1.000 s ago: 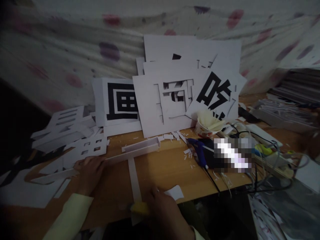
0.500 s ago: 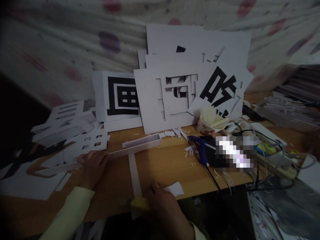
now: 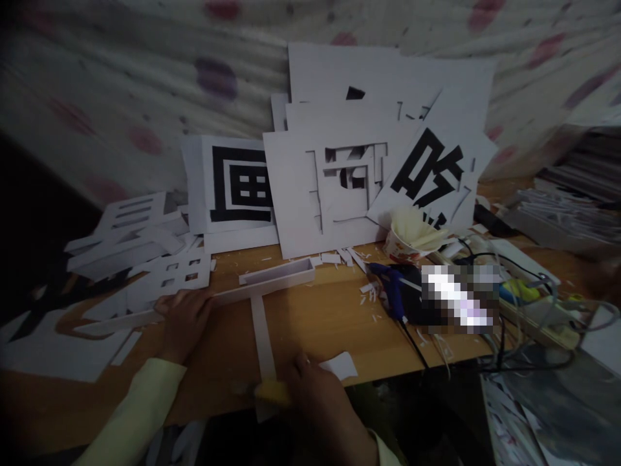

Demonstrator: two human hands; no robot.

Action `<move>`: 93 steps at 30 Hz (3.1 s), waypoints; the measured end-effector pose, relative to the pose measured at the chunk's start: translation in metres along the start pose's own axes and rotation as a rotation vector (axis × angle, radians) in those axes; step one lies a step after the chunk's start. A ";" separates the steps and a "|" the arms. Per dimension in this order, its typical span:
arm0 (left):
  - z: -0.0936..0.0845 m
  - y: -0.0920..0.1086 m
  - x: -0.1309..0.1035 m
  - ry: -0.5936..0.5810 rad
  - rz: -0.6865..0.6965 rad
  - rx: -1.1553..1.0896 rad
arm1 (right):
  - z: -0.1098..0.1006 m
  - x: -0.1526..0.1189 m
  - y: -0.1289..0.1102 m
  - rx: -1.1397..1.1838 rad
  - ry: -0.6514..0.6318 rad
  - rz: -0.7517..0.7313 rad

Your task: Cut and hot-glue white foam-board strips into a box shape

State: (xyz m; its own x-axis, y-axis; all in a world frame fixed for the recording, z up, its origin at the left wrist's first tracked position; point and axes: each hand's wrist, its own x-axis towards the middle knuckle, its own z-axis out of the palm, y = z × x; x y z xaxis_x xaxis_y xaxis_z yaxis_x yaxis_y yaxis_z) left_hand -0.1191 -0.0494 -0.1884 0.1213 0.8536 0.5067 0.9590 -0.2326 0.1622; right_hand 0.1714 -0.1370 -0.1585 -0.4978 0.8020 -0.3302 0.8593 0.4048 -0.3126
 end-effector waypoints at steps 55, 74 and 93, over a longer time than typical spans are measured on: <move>0.002 0.011 -0.004 0.105 0.037 0.021 | -0.013 0.005 0.001 0.599 0.268 0.050; -0.009 0.017 -0.001 0.076 0.027 0.007 | -0.002 0.054 -0.017 0.567 0.352 0.067; -0.007 0.015 -0.002 0.011 0.039 -0.025 | -0.008 0.054 -0.023 0.504 0.402 0.057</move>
State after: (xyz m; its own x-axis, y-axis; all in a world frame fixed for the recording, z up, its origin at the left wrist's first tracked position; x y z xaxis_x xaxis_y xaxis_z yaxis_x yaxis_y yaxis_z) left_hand -0.1072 -0.0579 -0.1812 0.1552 0.8383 0.5227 0.9468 -0.2773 0.1636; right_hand 0.1257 -0.0994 -0.1623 -0.2864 0.9576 -0.0303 0.6743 0.1790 -0.7164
